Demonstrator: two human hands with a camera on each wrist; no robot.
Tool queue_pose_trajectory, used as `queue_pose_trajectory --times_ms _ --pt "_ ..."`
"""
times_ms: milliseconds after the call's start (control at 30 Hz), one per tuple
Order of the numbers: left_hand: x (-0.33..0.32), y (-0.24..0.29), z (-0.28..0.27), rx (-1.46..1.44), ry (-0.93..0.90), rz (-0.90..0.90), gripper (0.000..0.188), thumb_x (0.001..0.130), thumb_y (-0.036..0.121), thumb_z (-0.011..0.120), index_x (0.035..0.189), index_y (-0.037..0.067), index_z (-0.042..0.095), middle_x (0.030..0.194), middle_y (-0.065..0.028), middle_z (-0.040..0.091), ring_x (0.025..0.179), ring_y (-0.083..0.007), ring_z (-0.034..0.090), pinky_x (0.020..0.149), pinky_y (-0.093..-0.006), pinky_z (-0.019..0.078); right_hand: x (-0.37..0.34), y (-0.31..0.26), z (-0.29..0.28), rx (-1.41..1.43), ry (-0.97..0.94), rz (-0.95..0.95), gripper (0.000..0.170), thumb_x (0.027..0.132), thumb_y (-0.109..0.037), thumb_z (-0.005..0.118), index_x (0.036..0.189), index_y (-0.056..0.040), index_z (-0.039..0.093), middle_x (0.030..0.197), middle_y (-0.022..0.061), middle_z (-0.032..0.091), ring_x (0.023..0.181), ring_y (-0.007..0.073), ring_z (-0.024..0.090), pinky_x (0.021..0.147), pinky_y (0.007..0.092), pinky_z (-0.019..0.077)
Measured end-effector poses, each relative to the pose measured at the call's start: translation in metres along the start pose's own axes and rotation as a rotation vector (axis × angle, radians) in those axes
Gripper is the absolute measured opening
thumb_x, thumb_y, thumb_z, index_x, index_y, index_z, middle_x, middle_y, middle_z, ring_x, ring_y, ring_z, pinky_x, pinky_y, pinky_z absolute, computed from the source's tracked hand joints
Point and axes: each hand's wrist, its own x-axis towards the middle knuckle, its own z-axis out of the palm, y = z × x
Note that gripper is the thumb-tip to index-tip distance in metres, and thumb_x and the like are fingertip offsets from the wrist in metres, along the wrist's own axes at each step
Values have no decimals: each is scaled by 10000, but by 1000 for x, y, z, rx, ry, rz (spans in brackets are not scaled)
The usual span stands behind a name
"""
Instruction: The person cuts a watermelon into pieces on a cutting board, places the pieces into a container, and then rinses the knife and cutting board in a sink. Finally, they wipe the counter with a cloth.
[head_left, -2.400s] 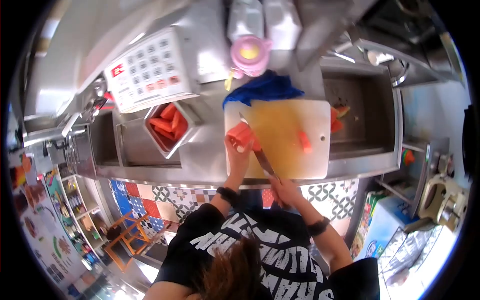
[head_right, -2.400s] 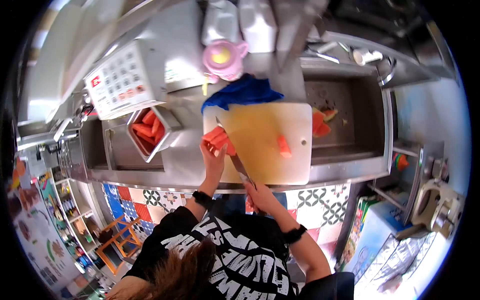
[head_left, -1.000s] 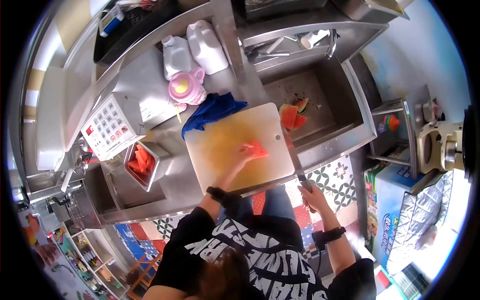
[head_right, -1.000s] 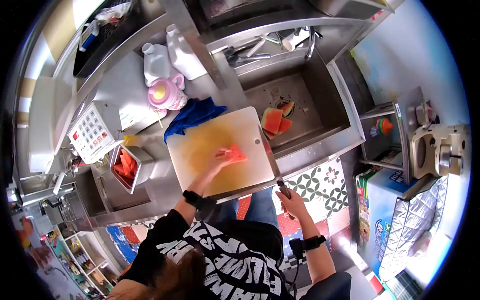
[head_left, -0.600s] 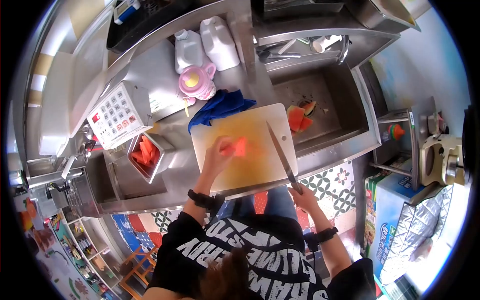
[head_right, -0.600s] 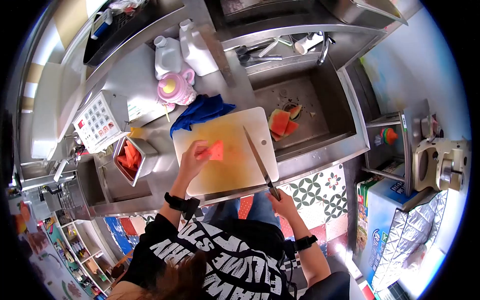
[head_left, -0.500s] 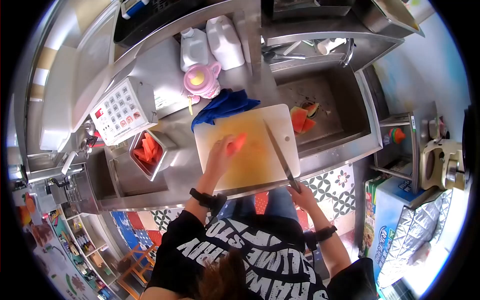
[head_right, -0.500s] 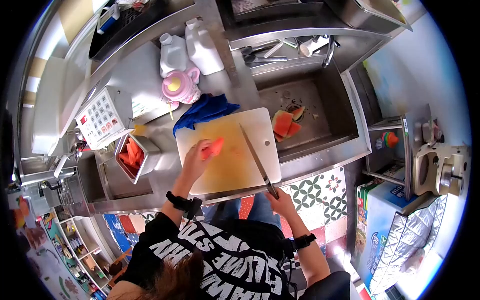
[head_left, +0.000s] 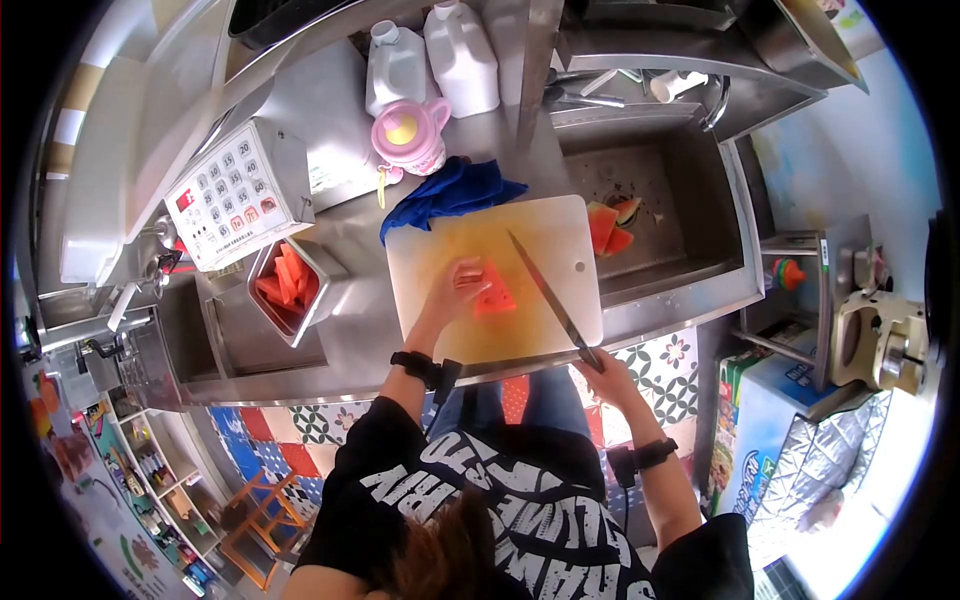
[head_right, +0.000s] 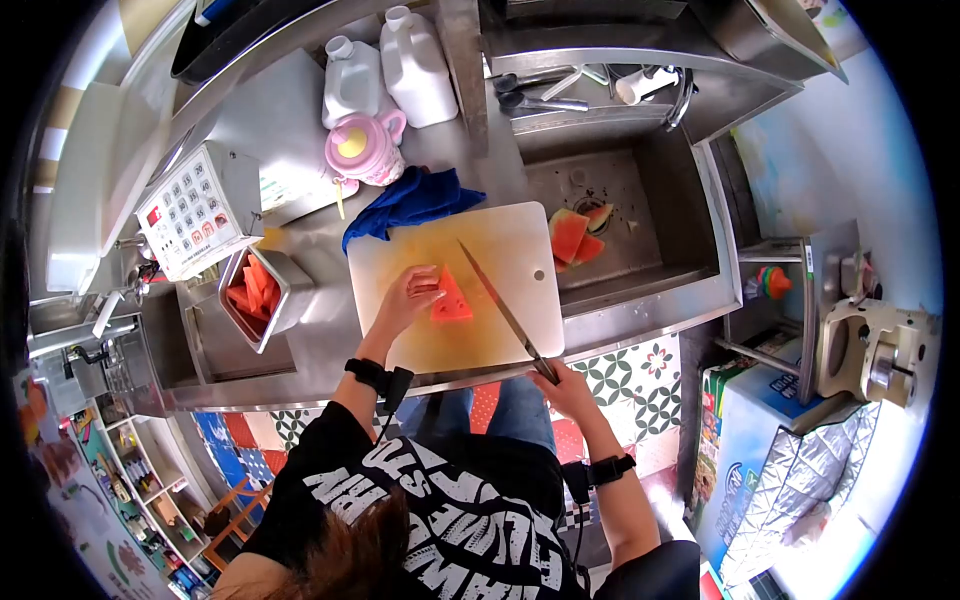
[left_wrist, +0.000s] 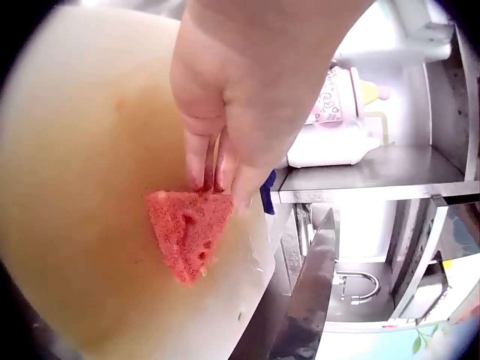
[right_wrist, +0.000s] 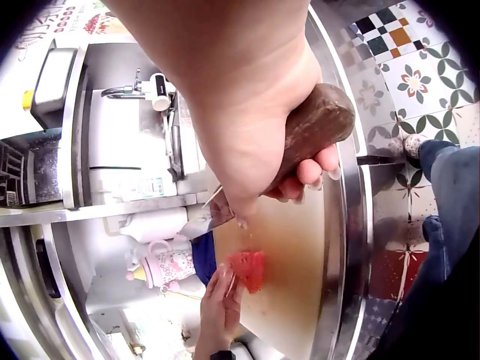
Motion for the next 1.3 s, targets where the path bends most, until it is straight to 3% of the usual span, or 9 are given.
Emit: queue_pose_trajectory --times_ms 200,300,400,500,700,900,1000,1200,1300 --pt "-9 -21 18 186 142 -35 620 734 52 785 1268 41 470 1188 -177 576 1051 -290 599 887 -370 510 12 14 7 8 -26 25 357 882 -388 664 976 -47 615 633 62 601 558 146 619 506 294 489" --pt "-25 -31 32 700 218 207 682 736 94 786 1315 12 433 1163 -160 565 1089 -303 563 934 -382 484 11 1 7 48 -31 71 346 889 -389 655 962 -53 612 612 56 586 527 138 603 474 288 487" --pt "-33 -28 38 823 225 349 732 715 87 787 1336 20 407 1190 -172 540 1091 -341 550 931 -394 480 26 17 14 139 -103 133 338 895 -391 648 954 -61 607 601 48 569 487 137 578 453 295 486" --pt "-37 -10 36 822 170 246 703 738 71 766 1342 29 408 1190 -184 557 1088 -344 553 912 -392 482 30 11 15 98 -161 143 332 903 -390 639 921 -63 588 577 33 534 445 130 535 419 288 454" --pt "-32 -13 26 518 163 162 679 749 80 769 1330 21 423 1141 -188 613 1047 -314 601 880 -369 492 24 -28 16 98 -325 189 336 925 -382 611 860 -59 542 541 17 482 419 119 478 385 273 383" --pt "-42 -7 17 9 201 -142 575 801 94 752 1279 -43 463 1120 -127 634 1067 -202 601 912 -311 483 21 -47 10 25 -422 175 282 949 -327 580 874 -58 540 558 16 500 430 108 477 398 268 390" --pt "-47 4 6 -273 43 -221 515 822 122 735 1245 -51 498 1144 -111 626 1081 -187 591 932 -318 474 19 -54 9 17 -451 139 270 956 -311 574 873 -56 539 562 14 505 436 103 480 403 263 384" --pt "-47 -11 -11 -603 106 -567 385 895 90 645 1236 -36 518 1096 -106 629 1039 -201 618 911 -325 499 20 -61 11 88 -442 161 259 948 -289 598 855 -59 524 560 9 493 427 100 468 401 257 374" --pt "-46 -24 -12 -825 118 -550 339 912 61 612 1226 -24 521 1062 -98 631 987 -218 644 887 -360 541 25 -57 14 110 -436 137 300 943 -320 605 821 -69 493 549 -2 456 424 96 447 376 252 349"
